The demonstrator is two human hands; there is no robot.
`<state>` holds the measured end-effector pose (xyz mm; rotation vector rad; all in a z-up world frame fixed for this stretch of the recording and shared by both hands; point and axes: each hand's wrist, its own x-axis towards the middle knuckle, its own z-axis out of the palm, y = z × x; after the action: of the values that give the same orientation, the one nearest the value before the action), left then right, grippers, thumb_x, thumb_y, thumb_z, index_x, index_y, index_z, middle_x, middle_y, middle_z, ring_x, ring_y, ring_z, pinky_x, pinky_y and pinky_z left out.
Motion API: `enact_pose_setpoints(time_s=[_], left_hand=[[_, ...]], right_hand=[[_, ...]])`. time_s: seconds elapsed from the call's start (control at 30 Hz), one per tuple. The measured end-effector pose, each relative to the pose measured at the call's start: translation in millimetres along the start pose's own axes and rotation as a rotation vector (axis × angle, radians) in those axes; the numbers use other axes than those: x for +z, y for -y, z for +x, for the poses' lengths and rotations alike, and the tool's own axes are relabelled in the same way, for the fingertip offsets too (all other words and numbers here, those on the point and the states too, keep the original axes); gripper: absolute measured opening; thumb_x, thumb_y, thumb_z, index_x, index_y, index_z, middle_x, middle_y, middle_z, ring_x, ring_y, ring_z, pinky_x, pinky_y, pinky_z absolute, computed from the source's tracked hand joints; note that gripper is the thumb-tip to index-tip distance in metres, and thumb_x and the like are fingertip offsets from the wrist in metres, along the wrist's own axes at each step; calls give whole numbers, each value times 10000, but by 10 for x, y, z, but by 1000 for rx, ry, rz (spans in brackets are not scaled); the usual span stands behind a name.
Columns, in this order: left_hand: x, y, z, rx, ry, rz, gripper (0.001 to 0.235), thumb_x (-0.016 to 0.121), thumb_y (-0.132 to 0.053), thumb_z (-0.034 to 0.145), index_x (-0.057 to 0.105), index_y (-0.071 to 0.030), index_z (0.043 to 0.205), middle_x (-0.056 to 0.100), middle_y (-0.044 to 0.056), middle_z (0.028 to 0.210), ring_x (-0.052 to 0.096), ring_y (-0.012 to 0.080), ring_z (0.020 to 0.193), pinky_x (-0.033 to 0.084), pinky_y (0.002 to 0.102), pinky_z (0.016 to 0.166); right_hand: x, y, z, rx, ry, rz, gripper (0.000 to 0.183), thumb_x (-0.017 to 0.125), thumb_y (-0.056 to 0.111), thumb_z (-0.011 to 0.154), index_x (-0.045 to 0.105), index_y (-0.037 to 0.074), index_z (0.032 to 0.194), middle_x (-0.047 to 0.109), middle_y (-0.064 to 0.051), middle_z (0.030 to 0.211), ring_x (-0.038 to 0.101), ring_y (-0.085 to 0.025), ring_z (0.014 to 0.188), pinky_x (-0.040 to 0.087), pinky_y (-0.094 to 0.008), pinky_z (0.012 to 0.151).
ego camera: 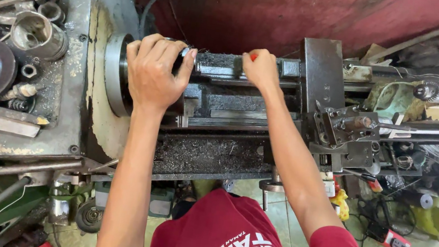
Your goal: Cleaning metal shavings from a lathe using a small brush
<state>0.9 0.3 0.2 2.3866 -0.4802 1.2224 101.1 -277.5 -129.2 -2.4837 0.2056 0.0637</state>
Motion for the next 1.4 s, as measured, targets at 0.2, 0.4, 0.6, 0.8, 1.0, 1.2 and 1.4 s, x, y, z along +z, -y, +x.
enact_pose_setpoints(time_s=[0.2,0.4,0.6,0.8,1.0,1.2,1.4], left_hand=[[54,36,-20,3,-46,2,193,747,-356,1014,771,-174,954,694,-3,831,675,192,969,444,354,885],[11,19,13,15,-32,8,204,735,-353,1025,767,-162,959,685,4,833,672,196,965,447,364,876],[-3,10,19,13,-16,-6,178,745,-338,1012,771,-165,974,701,3,855,676,201,984,448,367,889],[10,18,15,19,2,-14,188,755,-330,1019,774,-149,972,703,13,853,676,211,980,448,373,892],[3,14,12,17,-4,9,175,756,-329,1011,772,-162,964,699,4,843,679,208,976,450,366,886],[0,7,5,11,3,11,189,749,-345,1022,770,-167,961,704,-11,849,674,196,982,447,362,881],[6,17,-2,24,-7,16,206,742,-355,1032,770,-164,959,704,-5,846,679,199,975,445,362,882]], right_hand=[[-488,-412,111,78,-80,-296,339,565,292,885,759,15,859,726,-297,889,722,-498,924,576,-570,787],[46,84,-177,-7,-47,-155,296,598,236,865,756,-12,822,709,-320,847,725,-515,891,574,-583,732],[261,409,-312,-163,66,167,301,598,324,878,758,95,766,706,-180,669,730,-420,819,549,-483,741],[-287,-215,-116,-39,-133,-236,338,550,293,925,780,50,881,716,-257,783,730,-472,833,565,-560,724],[117,-260,-80,-60,-51,-400,316,618,291,865,778,41,759,729,-254,741,749,-479,798,587,-571,672],[339,512,-546,-242,49,146,348,569,314,943,770,29,942,733,-278,890,693,-525,946,554,-598,789],[-88,26,-233,-116,-140,28,316,602,348,935,791,105,865,730,-215,783,723,-460,873,556,-548,719]])
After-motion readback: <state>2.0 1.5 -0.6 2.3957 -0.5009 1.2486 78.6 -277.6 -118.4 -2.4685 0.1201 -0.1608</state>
